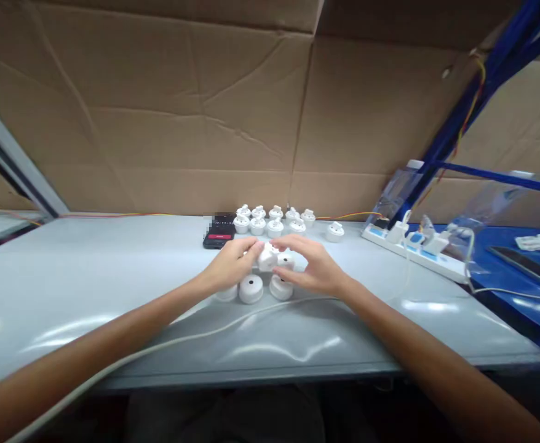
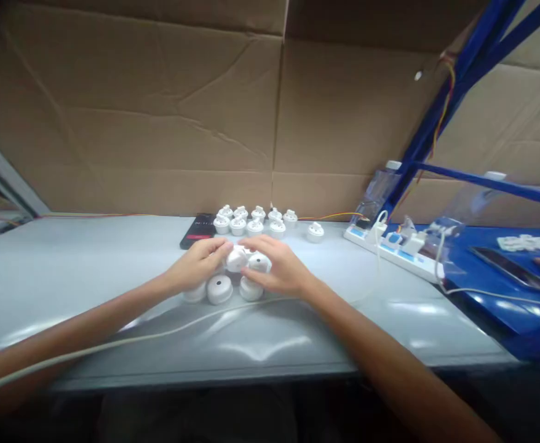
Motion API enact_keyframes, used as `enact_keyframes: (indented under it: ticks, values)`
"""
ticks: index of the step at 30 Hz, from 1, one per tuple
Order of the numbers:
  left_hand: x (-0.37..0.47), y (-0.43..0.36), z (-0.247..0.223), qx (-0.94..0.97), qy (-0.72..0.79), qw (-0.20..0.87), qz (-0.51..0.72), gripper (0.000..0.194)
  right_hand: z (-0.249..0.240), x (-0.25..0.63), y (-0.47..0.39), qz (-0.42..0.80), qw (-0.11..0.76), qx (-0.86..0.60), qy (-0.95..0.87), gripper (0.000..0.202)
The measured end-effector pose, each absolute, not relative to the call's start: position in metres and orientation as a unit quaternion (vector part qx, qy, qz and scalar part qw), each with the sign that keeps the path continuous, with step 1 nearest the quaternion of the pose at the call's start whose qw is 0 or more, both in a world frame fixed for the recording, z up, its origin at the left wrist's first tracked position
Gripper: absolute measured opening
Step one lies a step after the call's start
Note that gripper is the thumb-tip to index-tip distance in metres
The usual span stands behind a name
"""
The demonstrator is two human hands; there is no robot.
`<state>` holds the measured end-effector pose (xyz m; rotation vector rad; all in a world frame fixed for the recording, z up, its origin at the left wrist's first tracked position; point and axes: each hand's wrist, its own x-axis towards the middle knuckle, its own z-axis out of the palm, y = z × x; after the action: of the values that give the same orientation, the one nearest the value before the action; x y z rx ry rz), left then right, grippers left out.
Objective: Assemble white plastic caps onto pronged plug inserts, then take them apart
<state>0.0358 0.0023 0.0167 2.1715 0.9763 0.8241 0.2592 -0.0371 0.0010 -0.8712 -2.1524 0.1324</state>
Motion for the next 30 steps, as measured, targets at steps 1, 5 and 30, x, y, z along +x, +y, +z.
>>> enact_keyframes:
  ticks: [1,5,30]
  values:
    - [0.037,0.001,0.017,0.812,0.368,0.325,0.317,0.041,0.000,0.255,-0.038,0.048,0.395,-0.350,-0.848,0.046]
    - [0.042,-0.006,0.016,0.797,0.356,0.364,0.327,0.042,-0.009,0.242,-0.038,0.041,0.415,-0.376,-0.827,0.075]
    - [0.018,-0.014,0.004,0.945,0.312,0.051,0.089,0.091,-0.013,0.288,-0.007,0.118,0.370,-0.509,-0.768,0.035]
